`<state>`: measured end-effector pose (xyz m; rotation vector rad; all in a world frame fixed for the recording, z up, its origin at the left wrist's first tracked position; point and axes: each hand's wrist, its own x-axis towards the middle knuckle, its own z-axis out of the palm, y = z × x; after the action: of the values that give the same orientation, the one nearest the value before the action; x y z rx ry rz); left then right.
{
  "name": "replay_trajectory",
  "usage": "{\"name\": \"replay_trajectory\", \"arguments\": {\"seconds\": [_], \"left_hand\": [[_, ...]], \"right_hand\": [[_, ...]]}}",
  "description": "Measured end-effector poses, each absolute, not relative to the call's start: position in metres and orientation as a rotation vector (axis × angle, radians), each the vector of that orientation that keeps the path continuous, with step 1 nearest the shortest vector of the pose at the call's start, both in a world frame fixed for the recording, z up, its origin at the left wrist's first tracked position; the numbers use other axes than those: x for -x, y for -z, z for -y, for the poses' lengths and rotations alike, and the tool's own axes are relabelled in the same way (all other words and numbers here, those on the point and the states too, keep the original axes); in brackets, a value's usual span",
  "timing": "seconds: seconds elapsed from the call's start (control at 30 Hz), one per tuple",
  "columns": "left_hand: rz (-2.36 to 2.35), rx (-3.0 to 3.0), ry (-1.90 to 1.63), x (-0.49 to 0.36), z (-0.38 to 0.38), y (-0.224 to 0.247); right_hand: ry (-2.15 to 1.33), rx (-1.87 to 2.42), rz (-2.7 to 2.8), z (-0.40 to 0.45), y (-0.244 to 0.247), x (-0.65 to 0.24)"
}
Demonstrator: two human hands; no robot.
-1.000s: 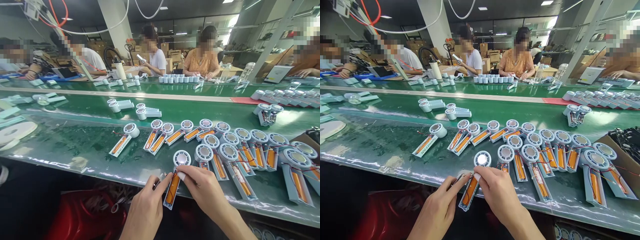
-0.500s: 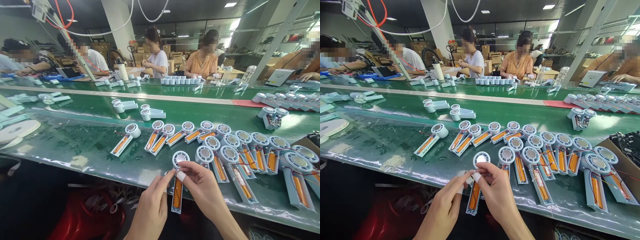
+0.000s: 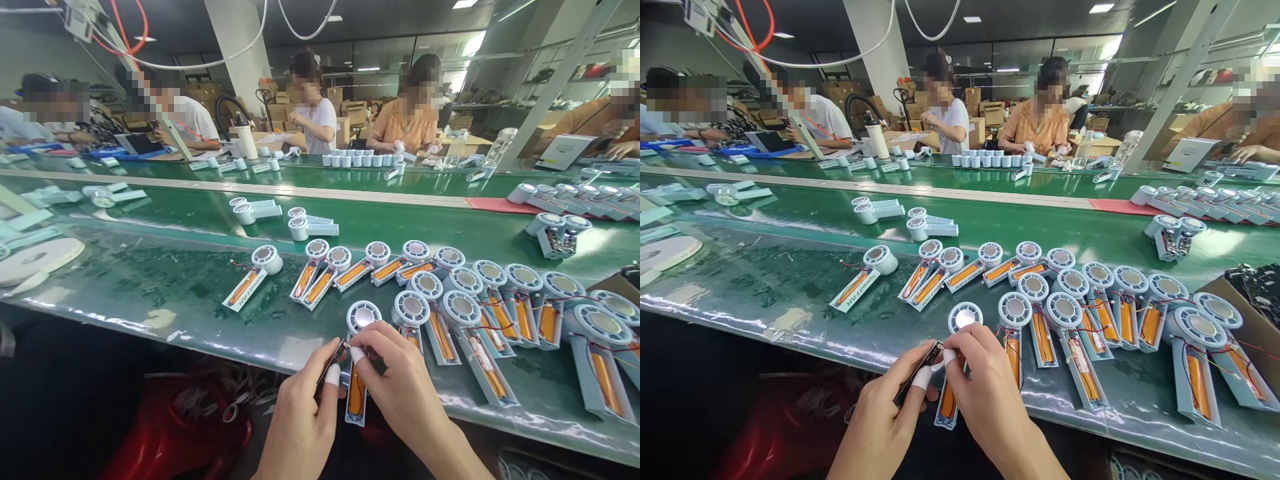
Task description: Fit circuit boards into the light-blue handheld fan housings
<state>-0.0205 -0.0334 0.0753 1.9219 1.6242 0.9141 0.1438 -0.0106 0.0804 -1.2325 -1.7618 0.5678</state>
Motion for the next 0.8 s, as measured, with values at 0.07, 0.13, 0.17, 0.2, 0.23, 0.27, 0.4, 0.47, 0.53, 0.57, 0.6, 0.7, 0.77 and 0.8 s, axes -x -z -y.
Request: {"name": "replay_trajectory", "arguments": {"seconds": [0.07, 0.13, 0.17, 0.2, 0.23, 0.27, 0.4, 0.47, 0.53, 0.57, 0.6, 0.7, 0.77, 0.8], "left_hand": [[-1.585, -1.999, -0.965, 0.02, 0.034, -0.071], [-1.548, -2.112, -1.046, 0.018, 0.035, -0.066], [-1.541, -2.173, -1.082, 0.017, 0.036, -0.063], [-1.541, -2.228, -1.102, 0.016, 0.036, -0.06], [-1.543, -2.268, -1.113, 0.015, 0.037, -0.058], [-1.546, -2.281, -1.112, 0.015, 0.037, -0.058], [-1.52, -2.113, -1.018, 0.022, 0.035, -0.065], [-1.485, -2.001, -0.946, 0.027, 0.032, -0.072], [-1.436, -1.924, -0.909, 0.031, 0.03, -0.076], [-1.411, -1.904, -0.911, 0.032, 0.029, -0.077], [-1.388, -1.899, -0.922, 0.033, 0.029, -0.077], [-1.346, -1.946, -0.923, 0.035, 0.027, -0.076], [-1.317, -1.977, -0.896, 0.036, 0.025, -0.076], [-1.308, -1.983, -0.887, 0.036, 0.024, -0.077]], "right_hand": [[-0.506, 1.23, 1.791, 0.011, -0.078, -0.143], [-0.457, 1.243, 1.812, 0.013, -0.076, -0.142], [-0.428, 1.248, 1.816, 0.013, -0.074, -0.14], [-0.401, 1.251, 1.817, 0.014, -0.072, -0.139], [-0.383, 1.249, 1.808, 0.015, -0.071, -0.137], [-0.384, 1.242, 1.792, 0.015, -0.069, -0.136], [-0.611, 1.19, 1.707, 0.014, -0.07, -0.138], [-0.756, 1.196, 1.683, 0.011, -0.075, -0.143], [-0.875, 1.196, 1.701, 0.009, -0.081, -0.148], [-0.919, 1.187, 1.719, 0.008, -0.084, -0.15], [-0.952, 1.179, 1.739, 0.007, -0.086, -0.152], [-0.985, 1.202, 1.763, 0.004, -0.087, -0.154], [-0.991, 1.234, 1.756, 0.003, -0.086, -0.152], [-0.99, 1.248, 1.752, 0.004, -0.087, -0.152]]}}
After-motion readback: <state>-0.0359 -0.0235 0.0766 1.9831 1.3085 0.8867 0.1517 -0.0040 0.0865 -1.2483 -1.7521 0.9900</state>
